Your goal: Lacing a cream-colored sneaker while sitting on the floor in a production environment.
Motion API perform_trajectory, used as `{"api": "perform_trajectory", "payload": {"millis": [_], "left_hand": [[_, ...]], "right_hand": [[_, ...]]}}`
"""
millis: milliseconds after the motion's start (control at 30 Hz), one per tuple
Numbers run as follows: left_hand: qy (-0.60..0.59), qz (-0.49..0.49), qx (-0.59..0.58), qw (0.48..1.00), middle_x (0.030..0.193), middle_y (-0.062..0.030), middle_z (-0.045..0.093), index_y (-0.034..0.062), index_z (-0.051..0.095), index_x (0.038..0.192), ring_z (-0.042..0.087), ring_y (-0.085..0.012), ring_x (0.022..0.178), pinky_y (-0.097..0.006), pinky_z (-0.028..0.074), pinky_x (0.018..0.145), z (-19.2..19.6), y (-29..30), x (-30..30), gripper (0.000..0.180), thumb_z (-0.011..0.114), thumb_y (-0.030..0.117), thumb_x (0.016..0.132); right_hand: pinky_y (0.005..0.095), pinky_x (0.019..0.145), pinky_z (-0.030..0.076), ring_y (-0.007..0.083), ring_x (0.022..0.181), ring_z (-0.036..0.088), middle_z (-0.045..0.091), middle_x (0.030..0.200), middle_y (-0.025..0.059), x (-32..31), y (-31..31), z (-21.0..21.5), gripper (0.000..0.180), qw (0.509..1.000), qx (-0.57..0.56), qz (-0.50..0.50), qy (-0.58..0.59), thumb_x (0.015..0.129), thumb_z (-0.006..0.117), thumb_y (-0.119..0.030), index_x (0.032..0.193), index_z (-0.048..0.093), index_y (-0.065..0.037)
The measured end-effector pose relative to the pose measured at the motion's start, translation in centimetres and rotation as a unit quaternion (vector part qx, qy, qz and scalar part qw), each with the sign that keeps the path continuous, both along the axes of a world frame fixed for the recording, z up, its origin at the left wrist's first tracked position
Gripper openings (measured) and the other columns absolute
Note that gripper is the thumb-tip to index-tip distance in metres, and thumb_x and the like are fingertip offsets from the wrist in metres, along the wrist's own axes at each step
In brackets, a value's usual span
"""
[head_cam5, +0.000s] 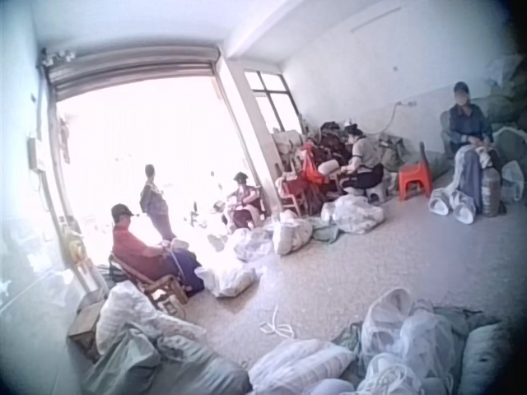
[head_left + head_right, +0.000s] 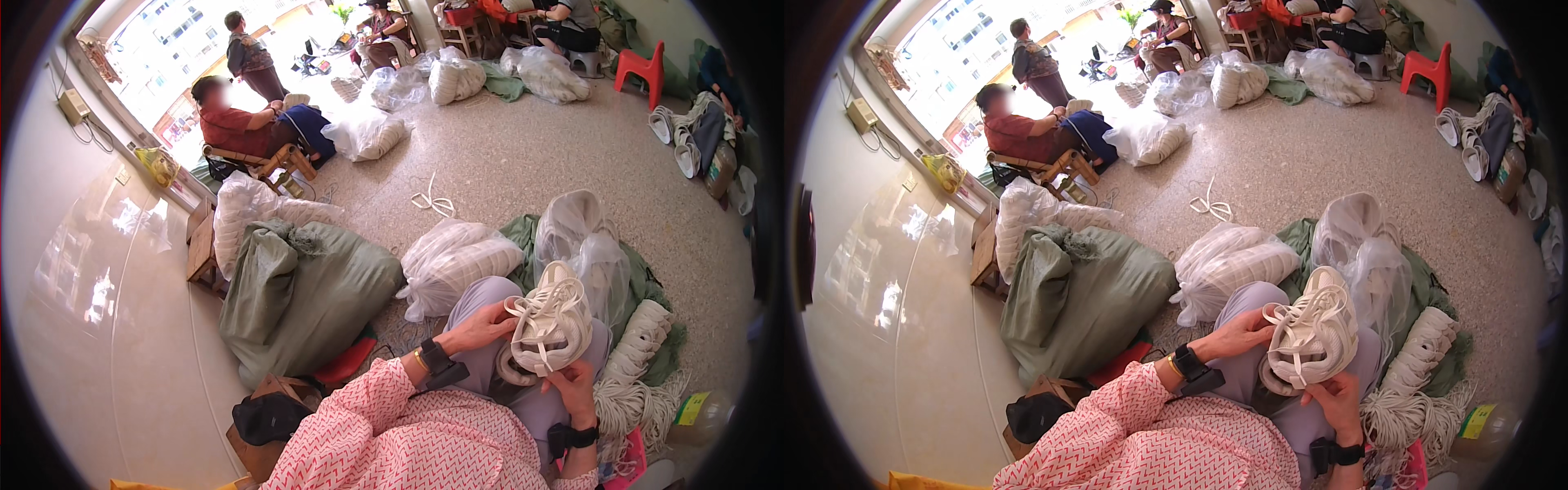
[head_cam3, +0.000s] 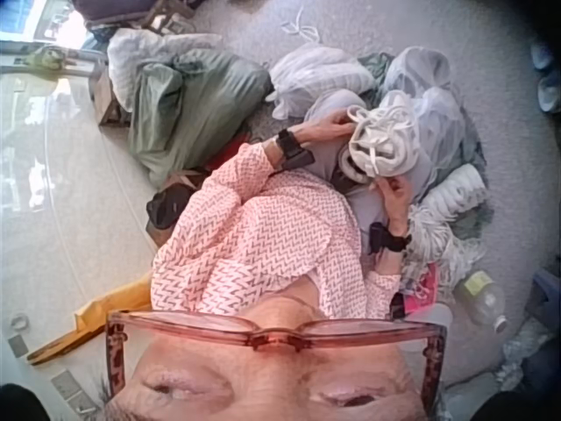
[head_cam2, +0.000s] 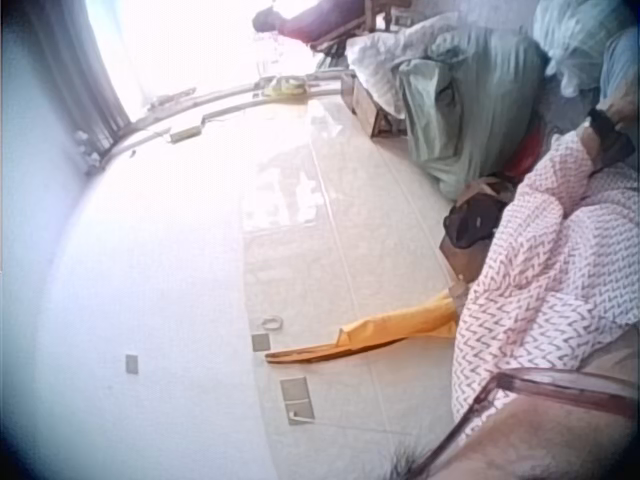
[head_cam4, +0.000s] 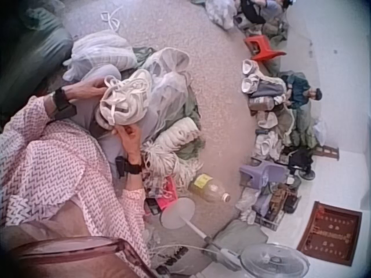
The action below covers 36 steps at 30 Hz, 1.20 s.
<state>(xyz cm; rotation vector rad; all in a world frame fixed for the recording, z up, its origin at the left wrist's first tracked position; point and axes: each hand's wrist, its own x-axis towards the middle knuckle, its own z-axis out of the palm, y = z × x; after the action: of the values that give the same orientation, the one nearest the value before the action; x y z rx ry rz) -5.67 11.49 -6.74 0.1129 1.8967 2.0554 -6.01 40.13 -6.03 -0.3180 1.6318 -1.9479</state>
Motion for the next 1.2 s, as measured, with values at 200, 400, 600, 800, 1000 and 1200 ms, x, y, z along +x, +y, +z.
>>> {"api": "perform_trajectory", "payload": {"millis": [200, 400, 600, 800, 1000, 1200], "left_hand": [[0.003, -0.007, -0.014, 1.000, 0.124, 0.0009, 0.061, 0.0066, 0.049, 0.145, 0.055, -0.0070, 0.108, -0.026, 0.048, 0.093, 0.2, 0.0, 0.0, 0.039, 0.052, 0.026, 0.111], [-0.005, -0.008, -0.009, 1.000, 0.126, 0.0000, 0.061, 0.0061, 0.050, 0.144, 0.055, -0.0078, 0.110, -0.026, 0.047, 0.095, -0.2, -0.2, -0.2, 0.040, 0.052, 0.027, 0.110], [0.002, -0.030, -0.073, 0.997, 0.125, -0.0005, 0.061, 0.0046, 0.051, 0.144, 0.055, -0.0079, 0.110, -0.027, 0.048, 0.095, 0.3, -0.2, -0.3, 0.041, 0.053, 0.027, 0.110], [0.010, 0.020, 0.013, 1.000, 0.110, 0.0030, 0.062, 0.0068, 0.053, 0.140, 0.055, -0.0054, 0.094, -0.024, 0.048, 0.082, 0.3, 0.4, 0.0, 0.034, 0.054, 0.022, 0.109], [-0.011, -0.002, -0.034, 0.999, 0.124, 0.0009, 0.061, 0.0061, 0.051, 0.143, 0.054, -0.0068, 0.106, -0.026, 0.048, 0.093, 0.4, -0.1, -0.1, 0.038, 0.052, 0.026, 0.110], [-0.003, -0.002, 0.003, 1.000, 0.124, 0.0013, 0.061, 0.0061, 0.051, 0.143, 0.053, -0.0063, 0.107, -0.025, 0.047, 0.092, 0.3, 0.1, -0.1, 0.038, 0.051, 0.025, 0.111]], "right_hand": [[0.0268, 0.061, 0.055, 0.0159, 0.064, 0.070, 0.075, 0.081, 0.0100, 0.0, 0.0, 0.1, 0.011, 1.000, 0.006, -0.002, 0.003, 0.090, 0.070, 0.002, 0.101, 0.074, 0.004], [0.0268, 0.060, 0.055, 0.0160, 0.064, 0.070, 0.075, 0.079, 0.0100, -0.1, -0.1, 0.4, 0.011, 1.000, 0.005, -0.002, 0.004, 0.090, 0.071, 0.001, 0.100, 0.074, 0.004], [0.0270, 0.061, 0.055, 0.0157, 0.064, 0.070, 0.074, 0.077, 0.0098, -0.1, 0.0, 0.5, 0.011, 1.000, 0.012, -0.003, 0.009, 0.089, 0.071, 0.001, 0.100, 0.073, 0.004], [0.0269, 0.061, 0.055, 0.0154, 0.065, 0.069, 0.073, 0.078, 0.0095, 0.0, -0.1, 0.6, 0.012, 1.000, 0.003, 0.002, 0.007, 0.090, 0.071, 0.001, 0.102, 0.073, 0.004], [0.0270, 0.061, 0.055, 0.0155, 0.065, 0.069, 0.074, 0.080, 0.0099, -0.1, -0.2, 0.5, 0.011, 1.000, -0.003, 0.004, 0.004, 0.091, 0.070, 0.002, 0.101, 0.073, 0.004], [0.0277, 0.061, 0.055, 0.0160, 0.064, 0.069, 0.074, 0.079, 0.0098, 0.0, -0.1, 0.5, 0.011, 1.000, 0.001, -0.001, -0.002, 0.090, 0.071, 0.002, 0.100, 0.073, 0.004]]}}
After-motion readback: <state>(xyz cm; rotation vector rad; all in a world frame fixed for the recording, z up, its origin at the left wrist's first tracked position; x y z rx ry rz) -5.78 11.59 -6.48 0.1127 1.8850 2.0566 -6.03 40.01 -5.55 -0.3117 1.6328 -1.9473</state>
